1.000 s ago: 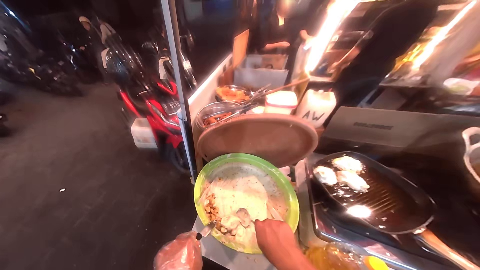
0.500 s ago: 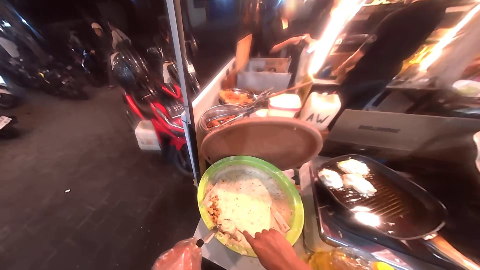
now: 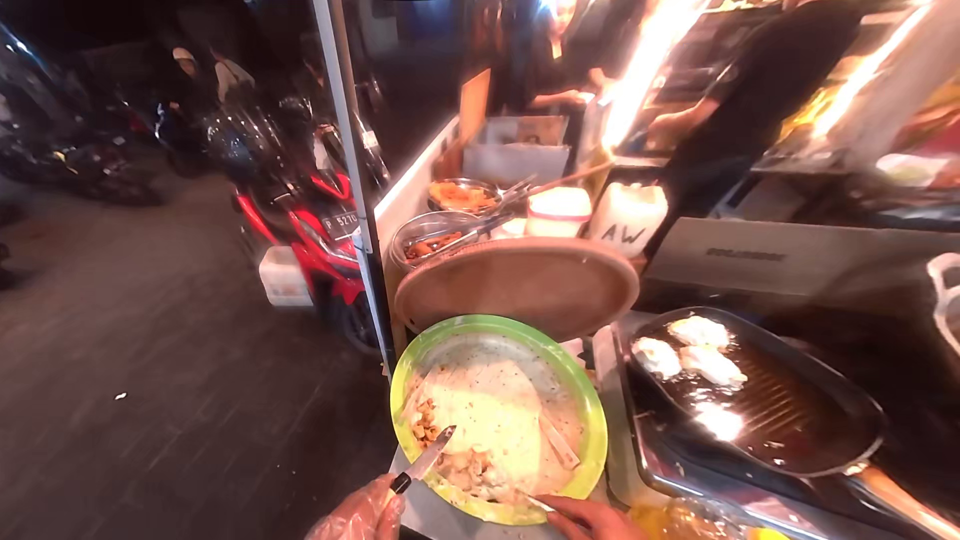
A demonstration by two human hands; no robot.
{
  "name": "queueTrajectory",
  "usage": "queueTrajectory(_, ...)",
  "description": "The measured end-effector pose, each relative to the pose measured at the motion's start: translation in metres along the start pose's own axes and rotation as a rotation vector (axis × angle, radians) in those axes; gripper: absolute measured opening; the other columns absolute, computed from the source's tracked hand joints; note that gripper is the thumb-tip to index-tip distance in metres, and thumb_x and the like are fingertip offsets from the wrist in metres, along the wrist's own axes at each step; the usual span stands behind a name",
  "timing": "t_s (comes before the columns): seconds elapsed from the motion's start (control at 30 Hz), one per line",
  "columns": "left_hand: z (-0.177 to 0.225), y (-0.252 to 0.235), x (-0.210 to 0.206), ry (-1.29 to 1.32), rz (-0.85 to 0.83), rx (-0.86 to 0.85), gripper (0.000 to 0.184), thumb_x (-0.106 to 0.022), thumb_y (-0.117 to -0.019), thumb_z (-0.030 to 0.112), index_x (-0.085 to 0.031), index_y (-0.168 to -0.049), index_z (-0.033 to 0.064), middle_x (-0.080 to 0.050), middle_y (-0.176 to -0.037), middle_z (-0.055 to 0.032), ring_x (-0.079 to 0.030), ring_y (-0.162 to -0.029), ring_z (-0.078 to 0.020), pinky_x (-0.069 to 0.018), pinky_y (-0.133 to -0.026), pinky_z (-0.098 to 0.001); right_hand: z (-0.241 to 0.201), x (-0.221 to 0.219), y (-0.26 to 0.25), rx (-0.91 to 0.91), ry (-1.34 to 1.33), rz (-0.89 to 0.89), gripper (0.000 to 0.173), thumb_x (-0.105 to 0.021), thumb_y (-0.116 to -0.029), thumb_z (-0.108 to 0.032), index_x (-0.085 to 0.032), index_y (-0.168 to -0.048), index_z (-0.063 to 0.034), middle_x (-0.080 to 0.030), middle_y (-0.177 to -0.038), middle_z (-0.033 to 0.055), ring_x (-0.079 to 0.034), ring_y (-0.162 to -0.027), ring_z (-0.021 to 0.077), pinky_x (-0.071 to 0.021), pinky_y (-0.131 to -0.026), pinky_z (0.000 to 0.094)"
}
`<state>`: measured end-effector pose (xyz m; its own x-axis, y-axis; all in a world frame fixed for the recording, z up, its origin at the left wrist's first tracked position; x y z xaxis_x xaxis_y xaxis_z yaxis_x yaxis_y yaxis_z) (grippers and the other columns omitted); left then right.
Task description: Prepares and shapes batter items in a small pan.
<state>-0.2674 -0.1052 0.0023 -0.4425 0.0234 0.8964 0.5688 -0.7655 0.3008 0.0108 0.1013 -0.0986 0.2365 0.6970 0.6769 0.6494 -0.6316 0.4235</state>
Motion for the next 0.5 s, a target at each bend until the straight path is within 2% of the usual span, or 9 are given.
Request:
queueTrajectory(0.07, -0.005, -0.002, -0.001, 0.030, 0.001, -0.011, 0.047, -0.043, -0.1061, 0.047, -0.063, -0.141, 0.0233, -0.072, -0.127, -0.0031, -0.069, -0.117, -0.0216, -0.0530, -0.102, -0.0490, -0.015, 0.013, 0.005, 0.028, 0.267, 0.081, 0.037, -0.047, -0.1063, -0.041, -0.067, -0.137, -0.0375, -0.078, -0.102, 0.0098, -0.074, -0.093, 0.0345, -0.0552, -0.080, 0.0633)
queueTrajectory(0.13, -0.009, -0.005, -0.003, 0.045, -0.017, -0.010, 0.047, -0.044, -0.1057, 0.048, -0.063, -0.141, 0.0239, -0.073, -0.125, -0.0033, -0.069, -0.115, -0.0215, -0.0531, -0.101, -0.0498, -0.027, 0.021, 0.002, 0.150, 0.528, 0.229, 0.037, -0.050, -0.1047, -0.025, -0.068, -0.135, -0.0385, -0.077, -0.089, 0.0119, -0.074, -0.080, 0.0381, -0.0559, -0.067, 0.0618)
queueTrajectory(0.2, -0.011, -0.009, -0.004, 0.044, -0.040, -0.006, 0.047, -0.044, -0.1054, 0.049, -0.063, -0.141, 0.0240, -0.073, -0.124, -0.0032, -0.069, -0.115, -0.0218, -0.0529, -0.101, -0.0502, -0.031, 0.023, -0.011, 0.332, 0.739, 0.387, 0.048, -0.065, -0.0903, -0.005, -0.072, -0.129, -0.0326, -0.073, -0.077, 0.0112, -0.071, -0.067, 0.0356, -0.0558, -0.059, 0.0546)
queueTrajectory(0.23, -0.011, -0.010, -0.005, 0.042, -0.047, -0.010, 0.047, -0.044, -0.1055, 0.049, -0.063, -0.141, 0.0240, -0.073, -0.125, -0.0029, -0.069, -0.115, -0.0217, -0.0528, -0.101, -0.0501, -0.033, 0.022, -0.018, 0.394, 0.819, 0.404, 0.053, -0.069, -0.0836, 0.001, -0.073, -0.128, -0.0287, -0.072, -0.076, 0.0109, -0.071, -0.067, 0.0343, -0.0564, -0.060, 0.0521)
queueTrajectory(0.27, -0.012, -0.011, -0.006, 0.042, -0.052, -0.017, 0.047, -0.044, -0.1055, 0.048, -0.063, -0.141, 0.0239, -0.073, -0.124, -0.0031, -0.069, -0.115, -0.0219, -0.0528, -0.101, -0.0503, -0.038, 0.021, -0.024, 0.427, 0.875, 0.363, 0.054, -0.069, -0.0822, 0.004, -0.073, -0.129, -0.0241, -0.072, -0.078, 0.0120, -0.071, -0.070, 0.0345, -0.0571, -0.064, 0.0517)
queueTrajectory(0.37, -0.011, -0.011, -0.006, 0.041, -0.067, -0.028, 0.047, -0.043, -0.1056, 0.049, -0.063, -0.141, 0.0244, -0.072, -0.125, -0.0036, -0.068, -0.116, -0.0223, -0.0524, -0.102, -0.0509, -0.056, 0.015, -0.034, 0.449, 0.967, 0.093, 0.049, -0.058, -0.0914, 0.006, -0.063, -0.138, -0.0089, -0.072, -0.091, 0.0188, -0.071, -0.085, 0.0394, -0.0562, -0.078, 0.0553)
queueTrajectory(0.5, -0.014, -0.012, -0.010, 0.053, -0.078, -0.032, 0.048, -0.042, -0.1058, 0.049, -0.062, -0.142, 0.0247, -0.072, -0.126, -0.0028, -0.068, -0.117, -0.0218, -0.0522, -0.102, -0.0504, -0.078, 0.005, -0.034, 0.493, 1.064, -0.108, 0.043, -0.047, -0.0971, 0.007, -0.056, -0.139, 0.0021, -0.071, -0.096, 0.0220, -0.071, -0.091, 0.0397, -0.0553, -0.083, 0.0544)
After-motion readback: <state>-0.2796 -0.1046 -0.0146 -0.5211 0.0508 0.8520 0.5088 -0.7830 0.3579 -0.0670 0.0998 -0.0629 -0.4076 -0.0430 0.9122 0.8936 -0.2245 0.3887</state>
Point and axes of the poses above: each hand's wrist, its own y-axis away from the middle knuckle, its own x-axis out of the back of the hand, z = x × y, the point moved 3 cm from there along -y, towards the middle knuckle
